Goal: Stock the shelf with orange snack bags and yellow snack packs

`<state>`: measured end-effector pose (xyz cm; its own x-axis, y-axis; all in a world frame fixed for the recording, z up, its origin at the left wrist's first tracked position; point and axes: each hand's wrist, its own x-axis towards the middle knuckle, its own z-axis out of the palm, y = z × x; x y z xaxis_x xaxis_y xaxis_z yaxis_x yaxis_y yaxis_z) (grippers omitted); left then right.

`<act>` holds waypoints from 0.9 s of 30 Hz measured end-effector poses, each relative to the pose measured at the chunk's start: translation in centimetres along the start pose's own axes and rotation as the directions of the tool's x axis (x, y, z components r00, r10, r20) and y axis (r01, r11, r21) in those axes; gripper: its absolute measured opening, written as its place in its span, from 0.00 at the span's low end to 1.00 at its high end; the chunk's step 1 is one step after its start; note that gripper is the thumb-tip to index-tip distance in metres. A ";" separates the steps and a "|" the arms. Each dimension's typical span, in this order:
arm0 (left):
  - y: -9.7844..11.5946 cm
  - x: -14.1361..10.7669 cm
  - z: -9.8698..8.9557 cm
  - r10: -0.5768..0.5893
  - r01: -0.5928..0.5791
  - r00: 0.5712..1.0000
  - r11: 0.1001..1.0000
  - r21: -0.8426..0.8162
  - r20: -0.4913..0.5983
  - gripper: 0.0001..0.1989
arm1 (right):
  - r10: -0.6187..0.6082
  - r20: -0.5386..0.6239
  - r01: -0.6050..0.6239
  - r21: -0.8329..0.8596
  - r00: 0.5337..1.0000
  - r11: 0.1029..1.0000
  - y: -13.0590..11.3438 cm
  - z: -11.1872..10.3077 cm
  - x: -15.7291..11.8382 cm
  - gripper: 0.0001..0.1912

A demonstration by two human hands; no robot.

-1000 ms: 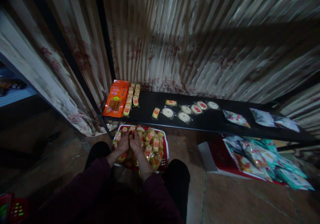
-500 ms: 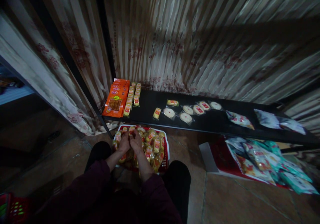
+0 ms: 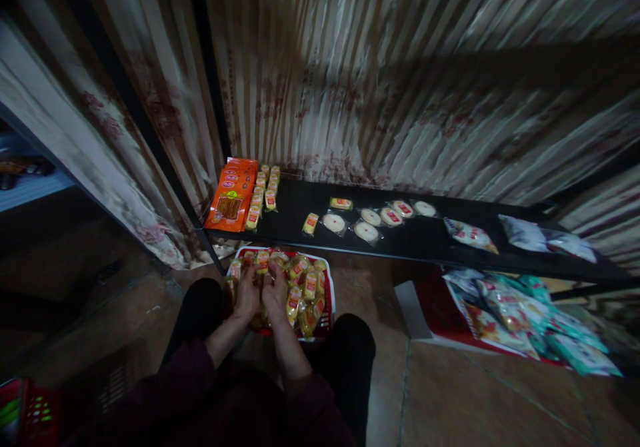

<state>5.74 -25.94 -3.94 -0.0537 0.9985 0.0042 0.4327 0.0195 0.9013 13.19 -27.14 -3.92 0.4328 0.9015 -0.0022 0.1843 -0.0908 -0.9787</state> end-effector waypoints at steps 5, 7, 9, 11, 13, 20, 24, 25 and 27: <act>2.3 -1.9 -0.3 0.124 -0.129 0.990 0.988 -0.085 -0.062 0.16 | -0.053 -0.100 0.060 0.066 0.994 0.996 -1.9 -1.5 -1.0 0.22; 3.3 -2.4 -0.5 0.171 -0.178 0.983 0.978 -0.109 -0.069 0.15 | -0.055 -0.128 0.064 0.070 0.990 0.995 -2.5 -2.1 -1.3 0.22; 4.1 -2.6 -0.6 0.202 -0.210 0.977 0.969 -0.130 -0.070 0.14 | -0.036 -0.130 0.049 0.098 0.991 0.994 -3.0 -2.7 -1.6 0.23; 4.6 -2.7 -0.8 0.221 -0.229 0.973 0.961 -0.153 -0.069 0.14 | -0.014 -0.118 0.032 0.151 0.993 0.988 -3.5 -3.1 -1.8 0.23; 5.0 -2.8 -0.9 0.230 -0.239 0.971 0.955 -0.176 -0.068 0.14 | -0.002 -0.104 0.023 0.205 0.995 0.978 -3.9 -3.5 -2.0 0.23; 5.3 -3.1 -0.6 0.206 -0.219 0.975 0.950 -0.223 -0.080 0.14 | 0.044 -0.103 -0.006 0.339 0.994 0.941 -4.3 -4.0 -2.1 0.25; 5.5 -3.3 -0.5 0.174 -0.189 0.982 0.943 -0.275 -0.078 0.13 | 0.076 -0.121 -0.017 0.430 0.990 0.903 -4.1 -3.9 -2.2 0.25; 5.6 -3.3 -0.5 0.164 -0.180 0.983 0.940 -0.290 -0.078 0.13 | 0.089 -0.124 -0.023 0.455 0.988 0.890 -4.1 -3.9 -2.2 0.25; 5.8 -3.3 -0.6 0.150 -0.167 0.986 0.935 -0.314 -0.078 0.14 | 0.112 -0.115 -0.040 0.503 0.987 0.863 -4.3 -3.9 -2.4 0.25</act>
<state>7.85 -29.17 1.52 -0.0581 0.9832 0.1727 0.1312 -0.1640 0.9777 14.82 -30.54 1.05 0.5490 0.8311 -0.0885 -0.3021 0.0987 -0.9482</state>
